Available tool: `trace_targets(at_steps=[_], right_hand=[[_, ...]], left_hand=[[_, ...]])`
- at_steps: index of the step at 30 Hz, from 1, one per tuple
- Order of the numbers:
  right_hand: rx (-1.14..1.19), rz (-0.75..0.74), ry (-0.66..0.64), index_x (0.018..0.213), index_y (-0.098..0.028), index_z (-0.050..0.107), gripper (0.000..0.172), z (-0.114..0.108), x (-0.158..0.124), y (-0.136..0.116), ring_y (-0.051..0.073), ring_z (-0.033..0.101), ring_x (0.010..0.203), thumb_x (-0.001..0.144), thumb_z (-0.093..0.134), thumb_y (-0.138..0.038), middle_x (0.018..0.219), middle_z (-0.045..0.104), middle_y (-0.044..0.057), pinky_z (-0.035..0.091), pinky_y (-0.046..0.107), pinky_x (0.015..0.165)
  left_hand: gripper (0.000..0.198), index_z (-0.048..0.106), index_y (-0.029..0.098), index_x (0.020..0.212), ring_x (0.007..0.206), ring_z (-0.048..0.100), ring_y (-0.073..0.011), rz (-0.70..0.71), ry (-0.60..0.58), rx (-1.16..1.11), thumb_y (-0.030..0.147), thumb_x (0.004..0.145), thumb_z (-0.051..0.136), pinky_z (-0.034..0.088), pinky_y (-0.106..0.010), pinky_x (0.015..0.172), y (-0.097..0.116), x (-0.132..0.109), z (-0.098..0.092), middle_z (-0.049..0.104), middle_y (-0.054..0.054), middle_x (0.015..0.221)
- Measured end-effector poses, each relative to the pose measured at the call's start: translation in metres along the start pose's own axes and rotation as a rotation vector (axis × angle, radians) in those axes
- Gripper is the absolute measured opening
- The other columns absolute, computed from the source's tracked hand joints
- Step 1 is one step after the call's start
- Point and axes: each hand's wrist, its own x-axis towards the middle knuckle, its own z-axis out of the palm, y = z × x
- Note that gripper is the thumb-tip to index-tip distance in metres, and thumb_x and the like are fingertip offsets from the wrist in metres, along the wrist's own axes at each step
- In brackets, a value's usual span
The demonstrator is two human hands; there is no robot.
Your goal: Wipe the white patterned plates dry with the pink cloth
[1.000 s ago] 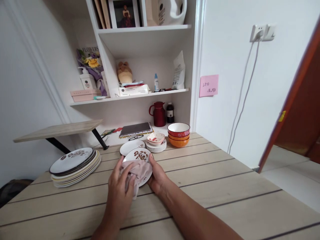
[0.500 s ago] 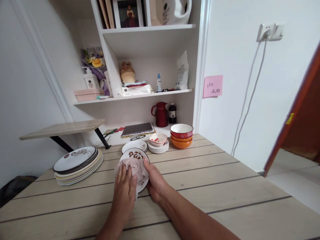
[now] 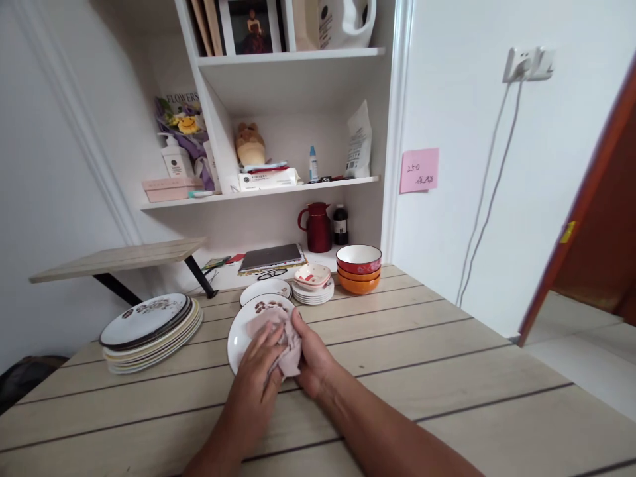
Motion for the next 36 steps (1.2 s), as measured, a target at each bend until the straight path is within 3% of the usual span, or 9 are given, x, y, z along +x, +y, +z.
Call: trace_targets(at_steps=[4,9,14,18,22,26,29,32,36], right_hand=[[0.061,-0.005,0.0,0.117,-0.008,0.06,0.064,-0.006,0.002,-0.018,0.026,0.064,0.105,0.088,0.044,-0.062,0.107,0.071,0.016,0.043,0.043,0.099],[-0.008,-0.143,0.028,0.126,-0.014,0.056,0.057,-0.01,0.004,-0.018,0.024,0.061,0.11,0.089,0.047,-0.057,0.118,0.067,0.013,0.042,0.041,0.1],[-0.15,-0.04,0.042,0.121,-0.015,0.06,0.057,-0.004,0.001,-0.001,0.024,0.065,0.103,0.086,0.051,-0.059,0.113,0.069,0.012,0.043,0.04,0.098],[-0.286,0.009,0.096,0.119,-0.017,0.061,0.057,0.003,-0.004,0.009,0.022,0.066,0.098,0.085,0.052,-0.06,0.108,0.072,0.009,0.044,0.039,0.096],[-0.299,0.008,0.028,0.121,-0.017,0.061,0.056,0.005,-0.005,0.013,0.022,0.065,0.101,0.086,0.051,-0.059,0.109,0.072,0.009,0.043,0.038,0.097],[-0.2,-0.01,0.016,0.117,-0.014,0.062,0.053,0.003,-0.002,0.009,0.021,0.065,0.102,0.088,0.049,-0.057,0.105,0.073,0.009,0.041,0.035,0.1],[-0.097,0.054,-0.03,0.112,-0.009,0.063,0.059,-0.001,0.0,0.0,0.022,0.067,0.1,0.089,0.045,-0.06,0.099,0.073,0.013,0.042,0.036,0.1],[-0.021,0.108,-0.06,0.111,-0.007,0.062,0.071,-0.007,0.001,-0.013,0.027,0.067,0.099,0.085,0.041,-0.07,0.099,0.072,0.016,0.044,0.042,0.097],[0.016,0.012,0.005,0.117,-0.012,0.059,0.065,-0.012,-0.001,-0.027,0.027,0.066,0.101,0.085,0.045,-0.066,0.103,0.072,0.014,0.044,0.044,0.097]], left_hand=[[0.043,0.059,0.018,0.118,0.138,0.035,-0.0234,-0.012,-0.039,0.051,0.005,0.083,0.037,0.037,-0.051,0.11,0.005,-0.002,0.004,0.049,-0.008,0.143],[0.047,0.048,0.014,0.132,0.137,0.037,-0.0248,-0.164,0.145,0.134,0.009,0.087,0.035,0.037,-0.052,0.11,-0.011,-0.008,0.01,0.047,-0.014,0.144],[0.049,0.042,0.013,0.136,0.144,0.02,-0.0246,-0.254,0.225,0.131,0.009,0.088,0.034,0.03,-0.053,0.113,-0.023,-0.011,0.007,0.038,-0.015,0.15],[0.052,0.032,0.008,0.143,0.146,0.01,-0.0262,-0.26,0.15,0.12,0.021,0.093,0.035,0.026,-0.054,0.115,-0.022,-0.01,0.003,0.026,-0.018,0.155],[0.056,0.025,0.015,0.148,0.146,0.009,-0.0258,-0.164,0.058,0.088,0.029,0.095,0.036,0.026,-0.053,0.114,-0.023,-0.01,0.001,0.02,-0.014,0.157],[0.058,0.024,0.019,0.149,0.145,0.016,-0.026,-0.003,-0.048,0.062,0.032,0.095,0.037,0.026,-0.053,0.114,-0.02,-0.008,-0.001,0.028,-0.013,0.155],[0.056,0.032,0.02,0.146,0.143,0.023,-0.0264,0.07,-0.153,0.049,0.037,0.094,0.04,0.027,-0.055,0.114,-0.014,-0.006,-0.002,0.035,-0.011,0.152],[0.052,0.041,0.02,0.142,0.141,0.029,-0.0263,0.093,-0.229,0.039,0.04,0.094,0.04,0.032,-0.054,0.112,-0.008,-0.004,0.0,0.041,-0.01,0.149],[0.049,0.042,0.023,0.141,0.14,0.031,-0.0244,0.048,-0.203,0.052,0.038,0.094,0.04,0.035,-0.049,0.111,-0.002,-0.002,0.001,0.041,-0.008,0.148]])
